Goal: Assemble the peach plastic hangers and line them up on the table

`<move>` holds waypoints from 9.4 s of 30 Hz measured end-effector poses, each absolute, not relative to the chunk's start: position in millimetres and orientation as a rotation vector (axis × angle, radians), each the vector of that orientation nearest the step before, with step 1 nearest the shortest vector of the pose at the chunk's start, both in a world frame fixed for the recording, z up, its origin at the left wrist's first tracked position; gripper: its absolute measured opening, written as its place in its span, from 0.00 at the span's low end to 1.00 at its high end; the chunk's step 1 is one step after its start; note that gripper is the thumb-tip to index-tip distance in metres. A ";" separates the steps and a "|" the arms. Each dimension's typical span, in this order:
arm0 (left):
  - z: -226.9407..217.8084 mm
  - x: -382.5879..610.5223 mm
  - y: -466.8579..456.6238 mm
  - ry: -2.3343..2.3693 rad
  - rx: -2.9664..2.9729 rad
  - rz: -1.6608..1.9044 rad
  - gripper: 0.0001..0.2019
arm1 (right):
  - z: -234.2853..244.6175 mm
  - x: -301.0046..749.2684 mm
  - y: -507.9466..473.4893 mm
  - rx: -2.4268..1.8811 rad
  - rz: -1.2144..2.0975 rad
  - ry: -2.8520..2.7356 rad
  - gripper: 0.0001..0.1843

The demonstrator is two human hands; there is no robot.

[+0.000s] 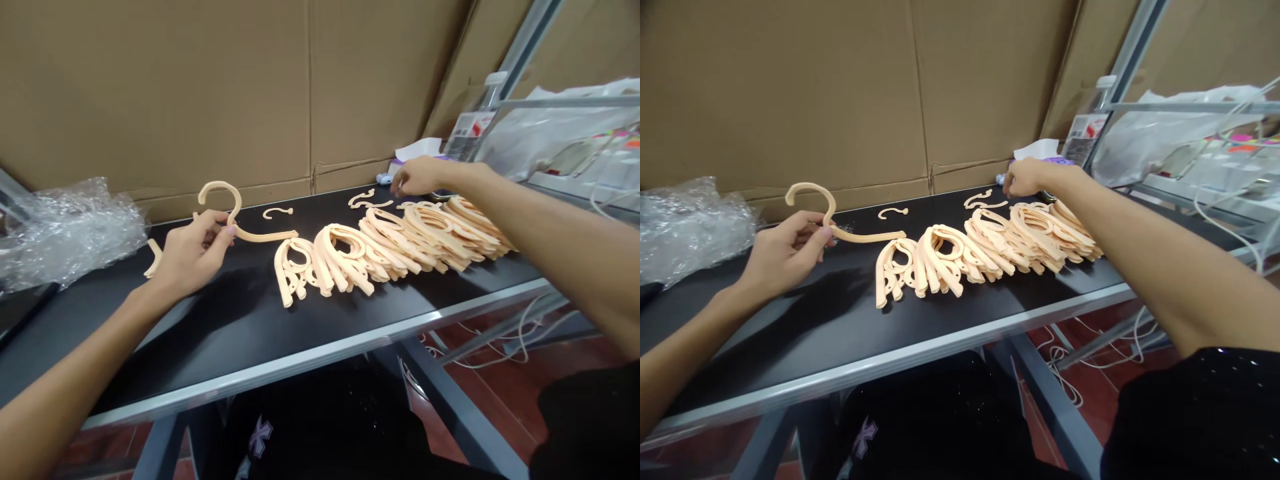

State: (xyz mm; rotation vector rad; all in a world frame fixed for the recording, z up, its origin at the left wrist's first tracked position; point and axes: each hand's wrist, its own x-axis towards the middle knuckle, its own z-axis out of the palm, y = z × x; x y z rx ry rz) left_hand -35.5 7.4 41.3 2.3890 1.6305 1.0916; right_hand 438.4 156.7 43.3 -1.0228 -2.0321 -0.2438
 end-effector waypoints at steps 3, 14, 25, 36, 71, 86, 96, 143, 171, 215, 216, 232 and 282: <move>38.7 -35.6 9.5 1.620 2.392 1.106 0.14 | 33.2 439.1 164.8 -1.259 -0.061 -2.351 0.22; 35.9 -53.2 23.3 1.631 2.312 1.024 0.15 | 62.0 370.7 150.5 -2.107 -0.132 -2.633 0.19; 29.2 -59.1 32.2 1.880 2.336 0.736 0.19 | 66.6 339.0 139.8 -2.034 -0.168 -2.599 0.14; 40.1 -63.0 33.0 2.173 2.430 0.268 0.22 | 106.8 284.5 74.8 -1.526 -0.284 -2.349 0.21; 27.5 -10.3 21.7 1.663 2.518 0.579 0.10 | 87.1 230.5 38.4 -1.277 0.002 -2.629 0.18; 23.4 -13.4 27.2 1.674 2.503 0.638 0.11 | 90.3 189.5 68.5 -1.313 -0.003 -2.958 0.20; 23.5 -13.6 31.8 1.613 2.491 0.736 0.11 | 82.0 188.9 84.9 -1.243 0.021 -3.028 0.20; 23.2 -12.1 35.2 1.558 2.561 0.726 0.13 | 90.7 186.0 82.5 -1.170 -0.030 -2.984 0.17; 17.3 -17.4 40.3 1.519 2.663 0.714 0.14 | 73.2 186.3 98.0 -1.023 -0.083 -3.090 0.18; 17.7 -18.2 39.5 1.475 2.659 0.749 0.12 | 75.5 198.1 90.0 -1.050 0.028 -3.017 0.18; 17.6 -18.1 39.5 1.480 2.658 0.750 0.13 | 75.8 197.0 90.7 -1.048 0.020 -3.026 0.17; 15.9 -18.2 38.9 1.489 2.654 0.750 0.14 | 71.7 191.6 90.7 -1.030 -0.064 -3.079 0.17; 12.1 -29.3 43.6 1.550 2.746 0.990 0.20 | 131.5 316.2 75.9 -1.341 -0.604 -1.888 0.38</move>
